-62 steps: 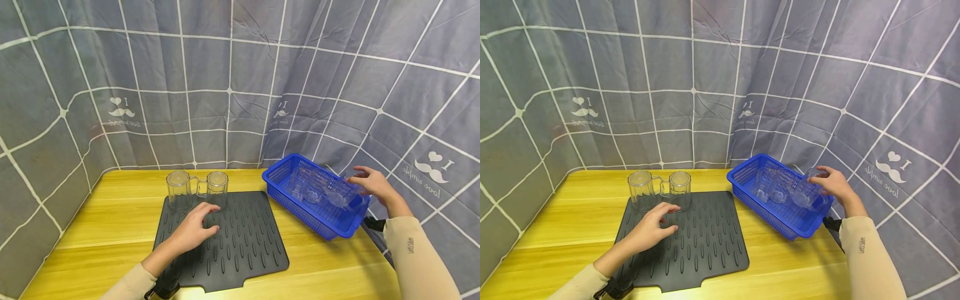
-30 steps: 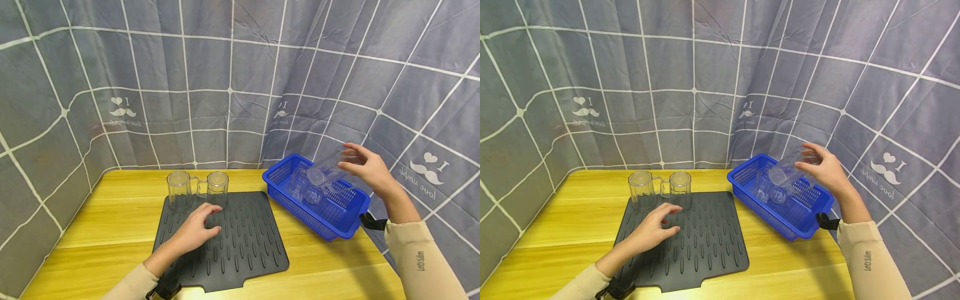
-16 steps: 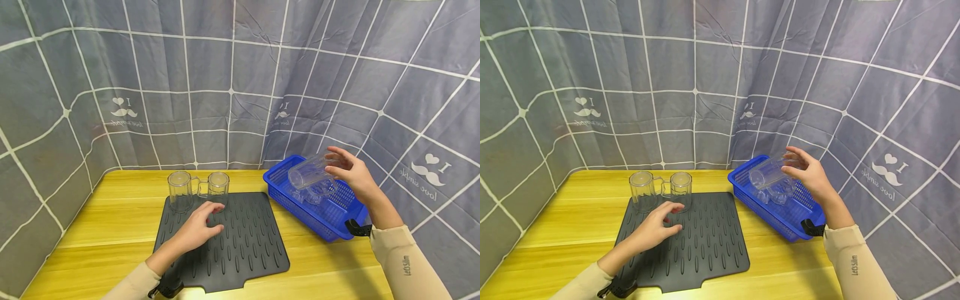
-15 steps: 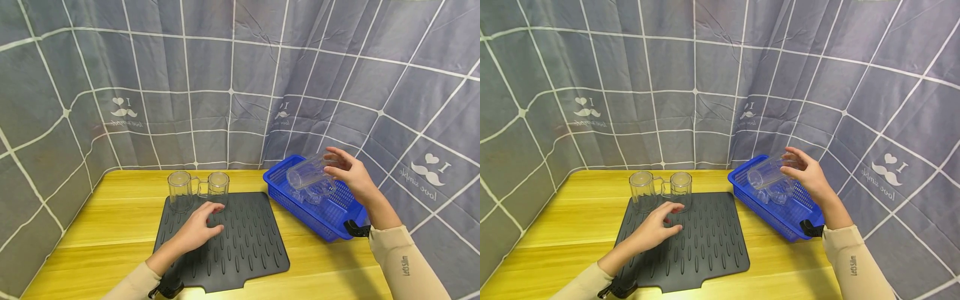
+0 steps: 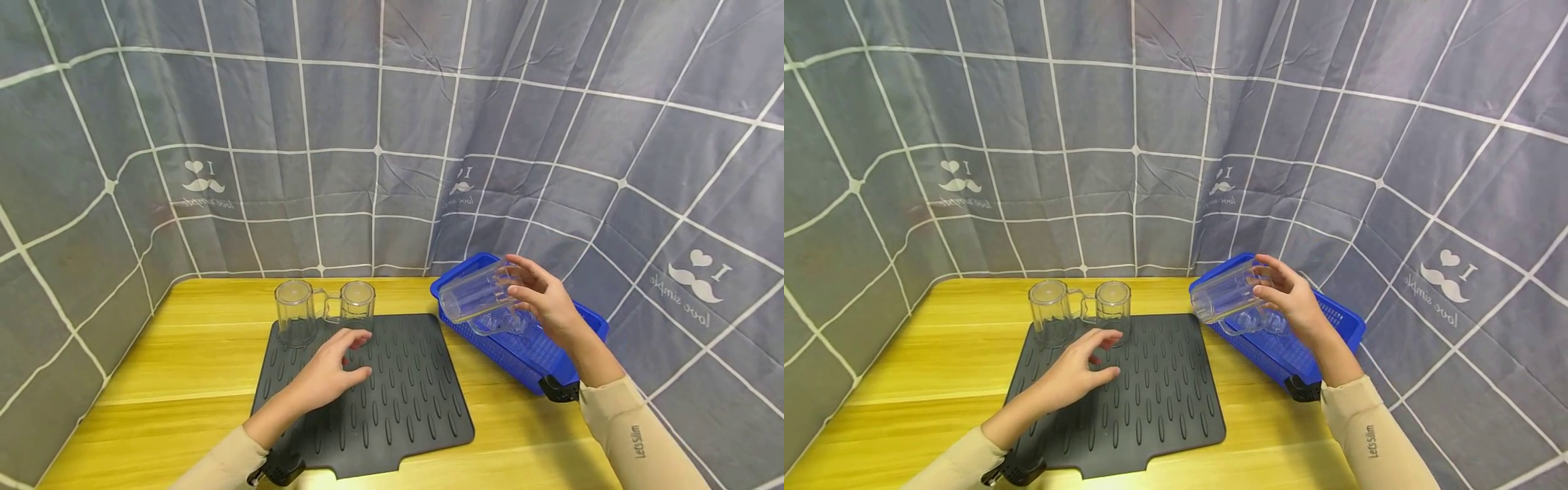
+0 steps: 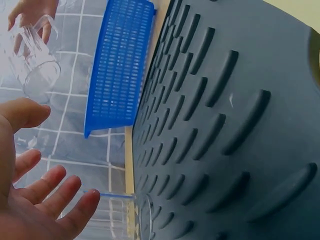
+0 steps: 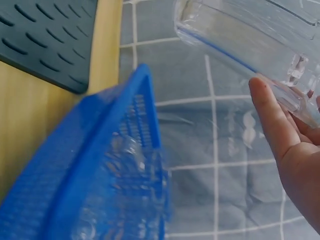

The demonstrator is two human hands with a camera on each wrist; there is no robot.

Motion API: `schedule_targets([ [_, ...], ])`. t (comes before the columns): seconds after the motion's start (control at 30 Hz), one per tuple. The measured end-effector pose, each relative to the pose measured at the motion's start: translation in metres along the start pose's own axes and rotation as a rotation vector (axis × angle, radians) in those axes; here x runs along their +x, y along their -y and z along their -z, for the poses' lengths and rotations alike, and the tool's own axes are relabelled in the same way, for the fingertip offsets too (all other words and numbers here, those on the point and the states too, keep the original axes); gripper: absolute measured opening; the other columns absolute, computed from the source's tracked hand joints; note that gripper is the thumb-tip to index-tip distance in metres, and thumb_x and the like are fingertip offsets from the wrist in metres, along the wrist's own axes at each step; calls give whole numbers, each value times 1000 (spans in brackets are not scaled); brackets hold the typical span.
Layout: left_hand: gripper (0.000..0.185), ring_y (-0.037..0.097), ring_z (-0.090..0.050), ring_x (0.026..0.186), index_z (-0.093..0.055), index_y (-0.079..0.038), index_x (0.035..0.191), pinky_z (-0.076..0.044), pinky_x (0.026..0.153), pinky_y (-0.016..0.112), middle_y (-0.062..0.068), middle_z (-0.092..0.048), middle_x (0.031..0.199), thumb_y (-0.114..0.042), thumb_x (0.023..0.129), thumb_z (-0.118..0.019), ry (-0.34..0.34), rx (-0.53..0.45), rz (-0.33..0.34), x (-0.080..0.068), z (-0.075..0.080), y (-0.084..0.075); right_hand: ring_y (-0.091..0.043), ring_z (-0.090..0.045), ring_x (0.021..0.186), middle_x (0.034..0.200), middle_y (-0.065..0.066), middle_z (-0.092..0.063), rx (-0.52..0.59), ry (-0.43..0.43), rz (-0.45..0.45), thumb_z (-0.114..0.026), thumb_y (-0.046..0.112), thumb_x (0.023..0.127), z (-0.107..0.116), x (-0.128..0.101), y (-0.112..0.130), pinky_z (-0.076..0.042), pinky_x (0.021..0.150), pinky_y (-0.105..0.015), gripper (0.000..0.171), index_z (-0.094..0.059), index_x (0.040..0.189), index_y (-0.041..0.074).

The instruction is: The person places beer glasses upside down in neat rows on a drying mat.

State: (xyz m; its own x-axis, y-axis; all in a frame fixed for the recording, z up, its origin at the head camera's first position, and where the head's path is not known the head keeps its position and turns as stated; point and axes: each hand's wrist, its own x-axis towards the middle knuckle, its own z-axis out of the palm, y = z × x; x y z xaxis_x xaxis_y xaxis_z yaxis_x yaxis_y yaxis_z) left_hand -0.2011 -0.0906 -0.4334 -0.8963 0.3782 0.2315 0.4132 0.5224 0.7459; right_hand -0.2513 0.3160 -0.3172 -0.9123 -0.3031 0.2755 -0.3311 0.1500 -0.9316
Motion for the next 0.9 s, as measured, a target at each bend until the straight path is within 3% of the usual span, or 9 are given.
schedule_targets([
  [0.27, 63, 18, -55, 121, -47, -23, 148, -51, 91, 42, -7, -55, 132, -31, 91, -74, 1, -49, 5, 8, -8, -7, -10, -63, 115, 134, 2, -59, 72, 46, -11, -56, 4, 101, -28, 2, -19, -56, 80, -27, 56, -39, 154, 14],
  [0.5, 70, 18, -55, 121, -37, -24, 153, -51, 90, 39, -3, -54, 135, -36, 94, -72, 18, -71, 41, 13, -18, -7, -18, -63, 119, 138, -11, -55, 143, 103, -15, -56, 5, 100, -51, 6, -26, -57, 86, -32, 57, -36, 154, 10],
  [0.57, 73, 18, -55, 122, -34, -24, 155, -51, 91, 40, -2, -53, 137, -39, 94, -71, 20, -85, 47, 15, -18, -9, -18, -62, 120, 137, -10, -55, 155, 111, -20, -54, 4, 101, -57, 7, -29, -57, 87, -32, 57, -35, 154, 8],
  [0.77, 81, 21, -55, 126, -26, -26, 158, -52, 93, 44, 3, -49, 145, -44, 93, -71, 22, -152, 45, 22, -18, -16, -17, -63, 113, 134, -6, -55, 206, 135, -32, -53, 4, 99, -74, 9, -36, -57, 85, -35, 58, -32, 153, 3],
  [0.9, 80, 25, -54, 131, -23, -27, 159, -53, 96, 44, 4, -43, 151, -38, 95, -70, 20, -230, 40, 25, -21, -19, -17, -63, 112, 135, -7, -53, 222, 162, -31, -53, 5, 99, -83, 9, -41, -58, 86, -40, 59, -30, 153, 1],
])
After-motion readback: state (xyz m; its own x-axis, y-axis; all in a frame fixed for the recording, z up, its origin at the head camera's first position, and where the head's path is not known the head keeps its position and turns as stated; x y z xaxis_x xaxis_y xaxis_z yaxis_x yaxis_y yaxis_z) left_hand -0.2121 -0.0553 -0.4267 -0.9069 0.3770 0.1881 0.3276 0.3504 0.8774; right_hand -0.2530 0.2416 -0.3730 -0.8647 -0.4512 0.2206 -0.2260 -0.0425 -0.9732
